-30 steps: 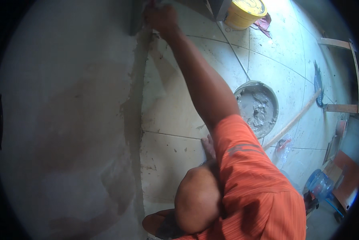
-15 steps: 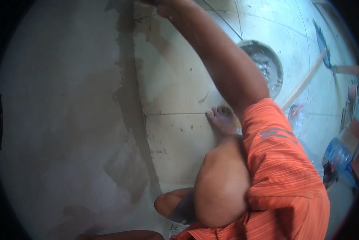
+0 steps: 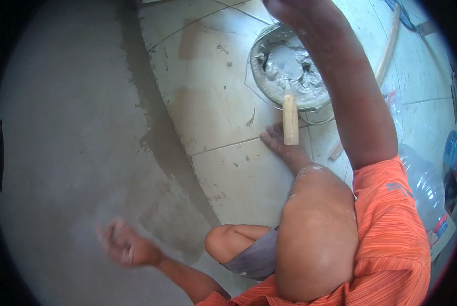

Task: The person applies plaster to a wall and a door frame using a putty knife and a trowel, taking mortar from a bucket.

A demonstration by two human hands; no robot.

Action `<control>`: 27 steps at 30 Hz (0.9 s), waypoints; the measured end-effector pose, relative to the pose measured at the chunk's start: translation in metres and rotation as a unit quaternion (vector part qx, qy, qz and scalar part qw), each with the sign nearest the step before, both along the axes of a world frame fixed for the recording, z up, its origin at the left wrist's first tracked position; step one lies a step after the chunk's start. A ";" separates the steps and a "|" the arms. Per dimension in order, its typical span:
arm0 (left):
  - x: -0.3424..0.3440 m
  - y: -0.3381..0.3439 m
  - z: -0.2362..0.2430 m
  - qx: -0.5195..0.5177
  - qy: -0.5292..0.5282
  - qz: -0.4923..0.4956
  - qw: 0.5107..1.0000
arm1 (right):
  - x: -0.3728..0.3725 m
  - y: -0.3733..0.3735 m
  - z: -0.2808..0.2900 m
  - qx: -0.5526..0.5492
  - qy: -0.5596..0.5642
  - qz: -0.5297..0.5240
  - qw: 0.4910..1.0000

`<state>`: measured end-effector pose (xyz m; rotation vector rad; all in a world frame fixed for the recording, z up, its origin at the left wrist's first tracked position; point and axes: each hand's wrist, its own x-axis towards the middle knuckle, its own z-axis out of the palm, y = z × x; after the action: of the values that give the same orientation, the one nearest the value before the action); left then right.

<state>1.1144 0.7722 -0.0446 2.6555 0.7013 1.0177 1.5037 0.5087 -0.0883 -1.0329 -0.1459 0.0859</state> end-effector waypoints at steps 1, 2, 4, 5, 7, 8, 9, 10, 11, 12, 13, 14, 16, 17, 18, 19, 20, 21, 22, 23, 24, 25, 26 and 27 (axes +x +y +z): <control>0.006 -0.009 -0.022 -0.103 0.035 -0.008 0.994 | -0.005 0.003 -0.014 0.000 0.031 -0.016 0.999; 0.023 -0.026 -0.037 -0.193 0.112 -0.019 0.975 | -0.010 -0.008 -0.012 -0.022 0.057 -0.039 0.997; 0.048 -0.050 -0.069 -0.373 0.169 -0.059 0.910 | -0.017 -0.026 -0.016 -0.030 0.058 -0.069 0.995; 0.058 -0.061 -0.084 -0.466 0.152 -0.092 0.867 | -0.021 -0.035 -0.018 -0.033 0.060 -0.094 0.993; 0.076 -0.089 -0.099 -0.542 0.161 -0.136 0.814 | -0.029 -0.054 -0.027 -0.043 0.087 -0.123 0.988; 0.083 -0.101 -0.104 -0.600 0.172 -0.171 0.762 | -0.033 -0.065 -0.037 -0.063 0.076 -0.111 0.989; 0.090 -0.111 -0.110 -0.610 0.166 -0.173 0.755 | -0.035 -0.075 -0.043 -0.083 0.065 -0.097 0.990; 0.095 -0.119 -0.117 -0.640 0.173 -0.192 0.724 | -0.040 -0.081 -0.042 -0.074 0.121 -0.054 0.988; 0.102 -0.124 -0.124 -0.667 0.180 -0.212 0.691 | -0.047 -0.079 -0.042 -0.196 0.076 -0.071 0.975; 0.107 -0.128 -0.135 -0.670 0.188 -0.213 0.685 | -0.050 -0.085 -0.048 -0.266 0.036 -0.080 0.960; 0.113 -0.133 -0.146 -0.682 0.178 -0.211 0.677 | -0.051 -0.093 -0.052 -0.336 -0.005 -0.085 0.938; 0.117 -0.140 -0.150 -0.703 0.194 -0.180 0.660 | -0.053 -0.095 -0.051 -0.346 -0.004 -0.070 0.935; 0.133 -0.154 -0.145 -0.757 0.226 -0.123 0.600 | -0.061 -0.097 -0.042 -0.165 0.145 -0.180 0.959; 0.141 -0.156 -0.157 -0.730 0.220 -0.104 0.639 | -0.069 -0.090 -0.039 -0.169 0.147 -0.167 0.960; 0.147 -0.157 -0.176 -0.701 0.214 -0.082 0.676 | -0.082 -0.083 -0.036 -0.215 0.164 -0.162 0.949; 0.164 -0.163 -0.182 -0.683 0.223 -0.071 0.692 | -0.097 -0.087 -0.029 -0.268 0.178 -0.165 0.932; 0.178 -0.163 -0.184 -0.659 0.233 -0.056 0.713 | -0.114 -0.092 -0.023 -0.340 0.168 -0.141 0.915; 0.192 -0.163 -0.188 -0.664 0.228 -0.049 0.710 | -0.131 -0.102 -0.016 -0.410 0.154 -0.118 0.892; 0.204 -0.164 -0.192 -0.716 0.194 -0.043 0.669 | -0.150 -0.117 -0.009 -0.435 0.168 -0.091 0.880; 0.212 -0.172 -0.191 -0.765 0.160 -0.043 0.623 | -0.169 -0.134 0.004 -0.463 0.182 -0.070 0.865; 0.215 -0.183 -0.186 -0.768 0.158 -0.045 0.619 | -0.185 -0.148 0.026 -0.481 0.210 -0.063 0.849; 0.218 -0.194 -0.179 -0.709 0.168 0.003 0.685 | -0.202 -0.161 0.046 -0.495 0.240 -0.058 0.833; 0.225 -0.210 -0.169 -0.646 0.176 0.042 0.742 | -0.219 -0.178 0.065 -0.504 0.253 -0.087 0.821; 0.216 -0.203 -0.175 -0.645 0.178 0.059 0.741 | -0.235 -0.181 0.061 -0.509 0.273 -0.088 0.811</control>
<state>1.3302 0.5690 -0.2191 1.5014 1.0938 -0.1190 1.2692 0.3281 -0.0272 -2.0449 0.5976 0.3123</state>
